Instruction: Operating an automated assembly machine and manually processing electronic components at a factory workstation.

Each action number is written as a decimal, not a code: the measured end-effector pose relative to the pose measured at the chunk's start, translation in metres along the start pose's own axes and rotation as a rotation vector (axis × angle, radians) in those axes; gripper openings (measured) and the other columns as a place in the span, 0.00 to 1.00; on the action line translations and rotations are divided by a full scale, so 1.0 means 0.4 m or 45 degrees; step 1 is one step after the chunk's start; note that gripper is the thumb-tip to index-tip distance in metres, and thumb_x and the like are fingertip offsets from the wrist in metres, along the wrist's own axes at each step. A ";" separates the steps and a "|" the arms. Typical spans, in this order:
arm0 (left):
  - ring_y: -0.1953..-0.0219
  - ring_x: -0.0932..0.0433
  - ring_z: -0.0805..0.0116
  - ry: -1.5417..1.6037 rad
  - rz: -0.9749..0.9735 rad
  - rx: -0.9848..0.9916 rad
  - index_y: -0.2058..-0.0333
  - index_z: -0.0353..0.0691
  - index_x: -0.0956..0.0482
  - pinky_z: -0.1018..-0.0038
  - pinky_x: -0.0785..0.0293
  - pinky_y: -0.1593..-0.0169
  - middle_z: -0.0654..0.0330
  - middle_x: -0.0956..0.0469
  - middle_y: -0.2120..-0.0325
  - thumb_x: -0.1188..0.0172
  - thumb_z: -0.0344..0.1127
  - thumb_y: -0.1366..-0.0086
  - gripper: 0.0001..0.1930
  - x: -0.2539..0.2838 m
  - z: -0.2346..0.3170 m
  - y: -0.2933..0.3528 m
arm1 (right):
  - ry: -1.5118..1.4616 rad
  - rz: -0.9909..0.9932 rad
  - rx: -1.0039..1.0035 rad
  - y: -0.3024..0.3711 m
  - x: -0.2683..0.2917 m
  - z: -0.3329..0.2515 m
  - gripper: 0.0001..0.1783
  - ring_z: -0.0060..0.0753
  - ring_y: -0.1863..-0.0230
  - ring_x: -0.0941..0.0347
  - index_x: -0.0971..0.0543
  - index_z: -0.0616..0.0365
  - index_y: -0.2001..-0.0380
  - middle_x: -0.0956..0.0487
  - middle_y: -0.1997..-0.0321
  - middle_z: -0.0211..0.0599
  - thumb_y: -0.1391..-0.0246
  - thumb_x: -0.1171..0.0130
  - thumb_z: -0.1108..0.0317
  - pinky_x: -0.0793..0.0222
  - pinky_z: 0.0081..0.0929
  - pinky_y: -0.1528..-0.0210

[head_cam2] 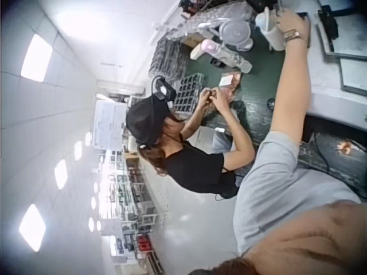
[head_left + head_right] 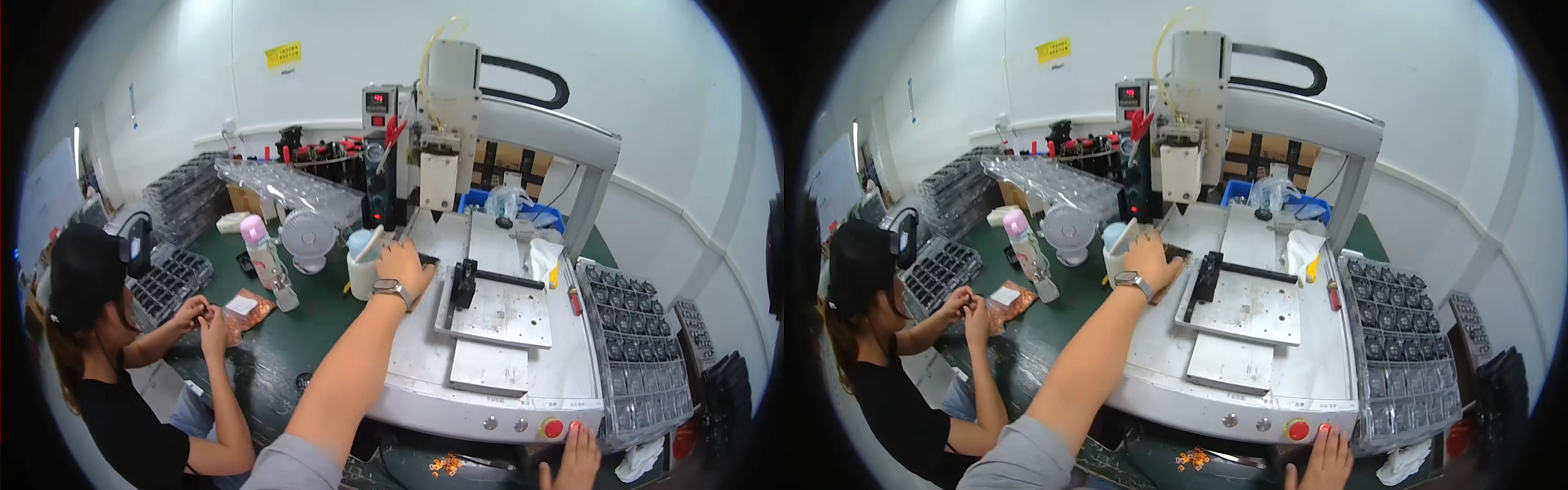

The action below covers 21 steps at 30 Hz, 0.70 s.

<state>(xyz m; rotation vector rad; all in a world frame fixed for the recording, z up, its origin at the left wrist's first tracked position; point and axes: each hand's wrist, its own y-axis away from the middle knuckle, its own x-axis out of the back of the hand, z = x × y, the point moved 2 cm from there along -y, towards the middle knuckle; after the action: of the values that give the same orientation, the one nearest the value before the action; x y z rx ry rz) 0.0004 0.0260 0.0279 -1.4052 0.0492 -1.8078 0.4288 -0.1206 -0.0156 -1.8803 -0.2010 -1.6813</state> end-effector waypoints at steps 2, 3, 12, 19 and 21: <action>0.52 0.27 0.46 -0.100 -0.323 0.104 0.54 0.32 0.30 0.61 0.30 0.49 0.40 0.28 0.55 0.35 0.61 0.57 0.41 -0.005 0.016 0.027 | 0.028 0.028 -0.102 0.023 -0.057 0.001 0.48 0.59 0.35 0.50 0.49 0.63 0.35 0.43 0.36 0.56 0.56 0.38 0.60 0.50 0.49 0.39; 0.52 0.27 0.46 -0.103 -0.334 0.115 0.54 0.32 0.30 0.61 0.30 0.49 0.40 0.28 0.55 0.35 0.61 0.57 0.41 -0.008 0.004 0.021 | 0.028 0.014 -0.095 0.020 -0.081 -0.004 0.48 0.59 0.35 0.50 0.49 0.63 0.35 0.43 0.36 0.56 0.56 0.38 0.60 0.50 0.49 0.39; 0.52 0.28 0.44 0.408 -0.164 0.122 0.52 0.25 0.35 0.61 0.30 0.49 0.38 0.28 0.57 0.33 0.58 0.60 0.45 0.031 -0.026 0.006 | -0.325 0.524 -0.225 -0.011 -0.151 -0.017 0.26 0.65 0.41 0.43 0.28 0.64 0.53 0.39 0.42 0.63 0.61 0.42 0.72 0.50 0.55 0.39; 0.55 0.25 0.48 0.271 0.002 0.060 0.53 0.24 0.34 0.64 0.29 0.50 0.38 0.25 0.60 0.32 0.55 0.59 0.43 0.081 -0.005 0.032 | -0.248 0.450 -0.109 0.015 -0.114 0.037 0.37 0.61 0.37 0.48 0.39 0.67 0.42 0.40 0.39 0.60 0.56 0.40 0.68 0.57 0.55 0.35; 0.55 0.25 0.47 0.148 -0.011 0.010 0.54 0.25 0.34 0.62 0.29 0.50 0.38 0.25 0.60 0.32 0.55 0.59 0.42 0.074 0.021 0.034 | -0.354 0.402 -0.304 -0.001 -0.046 0.021 0.24 0.60 0.39 0.43 0.27 0.63 0.54 0.38 0.42 0.60 0.60 0.43 0.74 0.49 0.48 0.38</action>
<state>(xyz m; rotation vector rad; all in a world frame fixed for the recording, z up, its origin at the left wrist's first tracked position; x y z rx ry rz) 0.0139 0.0023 0.0478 -1.2956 0.0963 -1.8933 0.4321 -0.1108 -0.0330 -2.1871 0.1876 -1.2748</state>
